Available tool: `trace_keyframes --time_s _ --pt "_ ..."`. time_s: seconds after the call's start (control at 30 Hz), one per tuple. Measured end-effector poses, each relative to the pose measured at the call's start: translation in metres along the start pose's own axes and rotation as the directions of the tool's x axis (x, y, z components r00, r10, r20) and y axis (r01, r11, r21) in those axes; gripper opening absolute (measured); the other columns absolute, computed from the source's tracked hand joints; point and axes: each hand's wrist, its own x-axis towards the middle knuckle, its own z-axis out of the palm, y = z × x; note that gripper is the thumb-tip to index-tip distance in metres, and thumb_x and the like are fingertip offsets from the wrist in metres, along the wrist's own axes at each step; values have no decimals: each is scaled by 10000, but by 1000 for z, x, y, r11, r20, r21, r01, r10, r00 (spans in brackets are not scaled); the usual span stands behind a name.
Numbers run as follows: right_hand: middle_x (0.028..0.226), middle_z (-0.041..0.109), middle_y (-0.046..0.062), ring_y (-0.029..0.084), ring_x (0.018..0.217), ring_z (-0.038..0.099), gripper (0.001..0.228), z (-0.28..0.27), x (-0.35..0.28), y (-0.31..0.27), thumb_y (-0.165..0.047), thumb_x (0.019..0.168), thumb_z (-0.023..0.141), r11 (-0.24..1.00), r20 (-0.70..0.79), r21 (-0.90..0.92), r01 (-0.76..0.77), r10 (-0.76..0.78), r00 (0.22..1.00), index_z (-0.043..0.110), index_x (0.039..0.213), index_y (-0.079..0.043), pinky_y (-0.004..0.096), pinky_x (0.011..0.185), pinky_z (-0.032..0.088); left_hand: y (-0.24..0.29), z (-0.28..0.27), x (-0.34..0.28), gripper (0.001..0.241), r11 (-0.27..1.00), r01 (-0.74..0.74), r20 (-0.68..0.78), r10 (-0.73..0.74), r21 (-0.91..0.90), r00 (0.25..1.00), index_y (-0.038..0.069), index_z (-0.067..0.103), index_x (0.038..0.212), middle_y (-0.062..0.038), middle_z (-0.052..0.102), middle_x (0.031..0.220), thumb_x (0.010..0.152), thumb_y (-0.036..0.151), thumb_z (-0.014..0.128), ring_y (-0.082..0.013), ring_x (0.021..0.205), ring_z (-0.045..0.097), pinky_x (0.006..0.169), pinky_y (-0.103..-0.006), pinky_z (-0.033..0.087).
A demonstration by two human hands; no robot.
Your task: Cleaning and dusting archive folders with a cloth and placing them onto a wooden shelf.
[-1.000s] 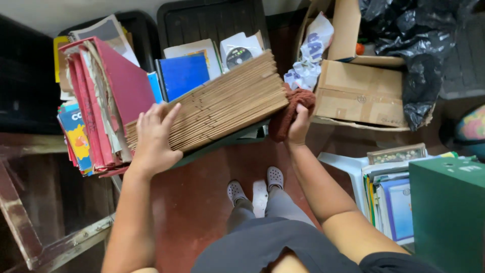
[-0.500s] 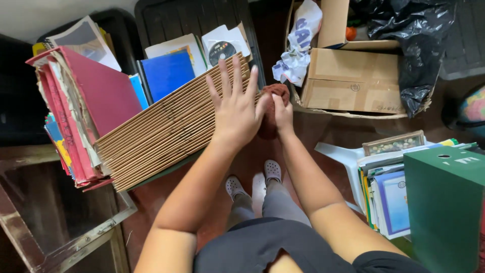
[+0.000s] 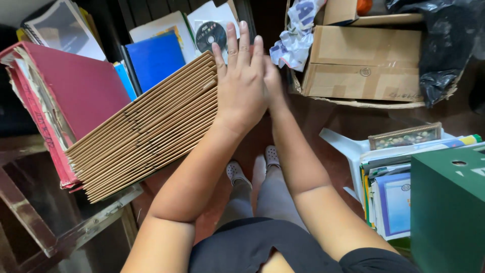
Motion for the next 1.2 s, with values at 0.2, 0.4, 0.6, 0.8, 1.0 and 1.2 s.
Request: trace_keyframes --time_s 0.2,0.4,0.6,0.8,1.0,1.2 --pt "1447 615 71 147 1301 543 602 -18 1 40 -405 974 614 909 273 -416 -16 141 952 484 1510 -165 327 1084 445 -24 0 0 515 788 49 11 -53 -614 999 9 461 1537 -182 290 1665 1027 -55 426 -371 1601 171 1346 -545 106" --pt "1076 760 103 174 1095 668 624 -79 -1 141 -585 908 530 686 -21 -599 -412 501 865 757 1138 -52 325 944 482 -29 -15 0 425 701 95 -19 -153 -707 988 22 493 1512 -157 360 1642 1105 -56 401 -330 1599 254 1369 -457 258" --pt "1214 736 74 118 1147 644 322 -7 -29 -13 -237 986 604 949 248 -295 110 -35 968 672 1232 -40 298 1000 520 -25 -20 -1 456 709 74 -54 -156 -701 986 -22 503 1486 -185 390 1620 1052 -106 388 -357 1590 276 1370 -477 243" --pt "1121 726 20 86 1028 589 387 -16 73 99 -379 986 545 934 296 -354 -50 163 941 709 1174 -83 294 895 519 -26 -4 2 389 685 53 -101 -183 -727 978 -51 588 1383 -215 400 1584 1039 -69 409 -373 1560 292 1340 -485 266" --pt "995 679 -3 101 941 581 347 -27 55 59 -429 984 521 931 207 -361 -43 125 970 687 1035 -129 305 853 509 -20 -47 -23 307 739 -174 -311 -50 -650 949 -17 617 1325 -213 456 1536 1020 15 641 -442 1495 446 1295 -584 366" --pt "1095 740 135 264 1032 723 369 36 -4 -72 -319 962 589 968 327 208 -137 63 943 679 1159 -20 389 905 598 -85 -107 -119 1628 982 172 422 -126 -73 898 152 -255 1609 -191 -396 1600 716 765 961 -340 1481 -379 1202 -607 -239"
